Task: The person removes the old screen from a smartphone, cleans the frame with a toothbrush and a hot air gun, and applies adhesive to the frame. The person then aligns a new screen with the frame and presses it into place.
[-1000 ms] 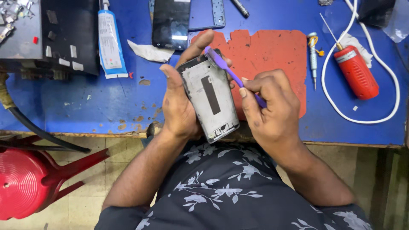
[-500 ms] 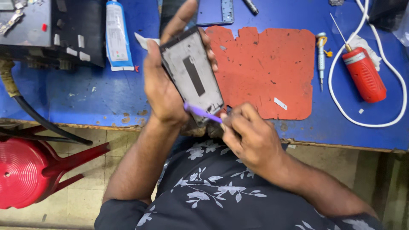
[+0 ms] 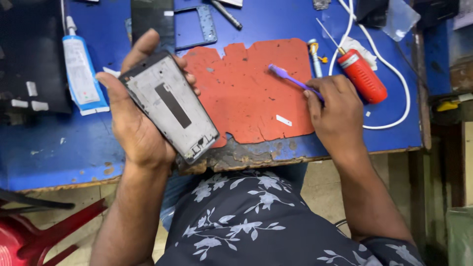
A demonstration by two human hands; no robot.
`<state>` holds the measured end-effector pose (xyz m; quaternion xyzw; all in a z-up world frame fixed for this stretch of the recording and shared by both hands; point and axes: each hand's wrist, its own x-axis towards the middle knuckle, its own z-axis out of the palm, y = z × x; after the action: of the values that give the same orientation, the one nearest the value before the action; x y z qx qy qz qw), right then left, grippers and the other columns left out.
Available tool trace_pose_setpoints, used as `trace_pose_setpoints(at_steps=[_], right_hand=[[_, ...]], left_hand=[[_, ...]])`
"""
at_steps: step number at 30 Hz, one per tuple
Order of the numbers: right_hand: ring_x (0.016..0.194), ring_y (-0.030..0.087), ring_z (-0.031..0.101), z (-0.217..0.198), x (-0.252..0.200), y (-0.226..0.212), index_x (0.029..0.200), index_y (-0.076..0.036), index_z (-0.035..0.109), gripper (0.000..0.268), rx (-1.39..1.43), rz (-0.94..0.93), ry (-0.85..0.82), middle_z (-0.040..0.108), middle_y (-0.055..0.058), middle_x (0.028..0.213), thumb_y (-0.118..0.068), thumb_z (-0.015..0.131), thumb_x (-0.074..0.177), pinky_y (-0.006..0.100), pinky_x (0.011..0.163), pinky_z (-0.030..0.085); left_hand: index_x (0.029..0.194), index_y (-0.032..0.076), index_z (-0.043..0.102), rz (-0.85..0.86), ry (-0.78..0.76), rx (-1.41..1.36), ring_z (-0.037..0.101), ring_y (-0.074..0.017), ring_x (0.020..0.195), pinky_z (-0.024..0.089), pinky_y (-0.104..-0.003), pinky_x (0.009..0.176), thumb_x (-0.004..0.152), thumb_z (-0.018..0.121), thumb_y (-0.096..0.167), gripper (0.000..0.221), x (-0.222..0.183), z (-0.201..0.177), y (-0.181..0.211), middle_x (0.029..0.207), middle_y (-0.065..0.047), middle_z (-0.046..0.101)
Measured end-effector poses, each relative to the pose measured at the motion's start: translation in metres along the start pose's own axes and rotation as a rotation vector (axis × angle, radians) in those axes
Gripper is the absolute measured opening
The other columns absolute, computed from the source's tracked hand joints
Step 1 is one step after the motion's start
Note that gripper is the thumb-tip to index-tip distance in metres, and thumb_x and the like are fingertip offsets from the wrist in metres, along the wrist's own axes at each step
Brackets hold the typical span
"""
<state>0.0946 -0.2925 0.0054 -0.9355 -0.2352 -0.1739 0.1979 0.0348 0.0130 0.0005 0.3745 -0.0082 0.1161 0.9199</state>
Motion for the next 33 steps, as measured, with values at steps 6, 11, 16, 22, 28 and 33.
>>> trace_pose_setpoints(at_steps=[6, 11, 16, 22, 28, 33], right_hand=[[0.09, 0.031, 0.063, -0.01, -0.004, -0.019, 0.102, -0.006, 0.074, 0.008, 0.015, -0.038, 0.006, 0.069, 0.008, 0.099, -0.006, 0.078, 0.094, 0.041, 0.08, 0.052], [0.087, 0.028, 0.065, -0.013, -0.019, -0.043, 0.102, -0.006, 0.075, 0.012, 0.084, 0.03, -0.128, 0.069, 0.008, 0.094, -0.013, 0.079, 0.093, 0.039, 0.073, 0.052], [0.086, 0.03, 0.064, -0.015, -0.017, -0.047, 0.092, -0.007, 0.072, 0.009, 0.102, 0.05, -0.205, 0.068, 0.008, 0.09, -0.013, 0.078, 0.09, 0.042, 0.073, 0.051], [0.067, 0.021, 0.063, -0.008, -0.021, -0.037, 0.091, -0.003, 0.066, 0.009, 0.28, 0.182, -0.216, 0.066, 0.008, 0.083, -0.006, 0.074, 0.089, 0.034, 0.059, 0.05], [0.073, 0.01, 0.067, 0.009, -0.032, -0.026, 0.092, 0.001, 0.059, 0.013, 0.571, 0.237, -0.077, 0.07, 0.007, 0.088, 0.005, 0.071, 0.09, 0.026, 0.063, 0.055], [0.075, 0.01, 0.069, 0.015, -0.03, -0.025, 0.096, 0.002, 0.063, 0.014, 0.624, 0.274, -0.013, 0.072, 0.01, 0.095, 0.008, 0.074, 0.09, 0.025, 0.062, 0.057]], left_hand=[[0.155, 0.001, 0.047, -0.082, 0.057, 0.164, 0.071, -0.0249, 0.104, 0.061, -0.038, 0.089, 0.104, 0.036, 0.066, 0.083, 0.002, 0.01, -0.005, 0.121, -0.02, 0.069], [0.153, 0.0, 0.046, -0.105, 0.019, 0.206, 0.07, -0.0245, 0.105, 0.06, -0.036, 0.09, 0.111, 0.038, 0.061, 0.075, 0.001, 0.009, -0.007, 0.123, -0.022, 0.069], [0.148, 0.0, 0.049, -0.189, 0.01, 0.292, 0.072, -0.0241, 0.104, 0.062, -0.037, 0.088, 0.106, 0.042, 0.059, 0.072, 0.009, 0.014, -0.014, 0.123, -0.02, 0.069], [0.136, 0.005, 0.055, -0.317, -0.073, 0.488, 0.075, -0.0208, 0.092, 0.063, -0.035, 0.079, 0.104, 0.04, 0.057, 0.063, 0.029, 0.022, -0.03, 0.111, -0.017, 0.073], [0.129, 0.005, 0.058, -0.444, -0.163, 0.412, 0.074, -0.0187, 0.09, 0.064, -0.034, 0.077, 0.107, 0.039, 0.05, 0.054, 0.042, 0.025, -0.057, 0.107, -0.014, 0.073], [0.123, 0.004, 0.064, -0.195, -0.247, 0.764, 0.069, -0.023, 0.102, 0.056, -0.036, 0.089, 0.114, 0.042, 0.039, 0.043, 0.051, 0.022, -0.066, 0.11, -0.011, 0.072]])
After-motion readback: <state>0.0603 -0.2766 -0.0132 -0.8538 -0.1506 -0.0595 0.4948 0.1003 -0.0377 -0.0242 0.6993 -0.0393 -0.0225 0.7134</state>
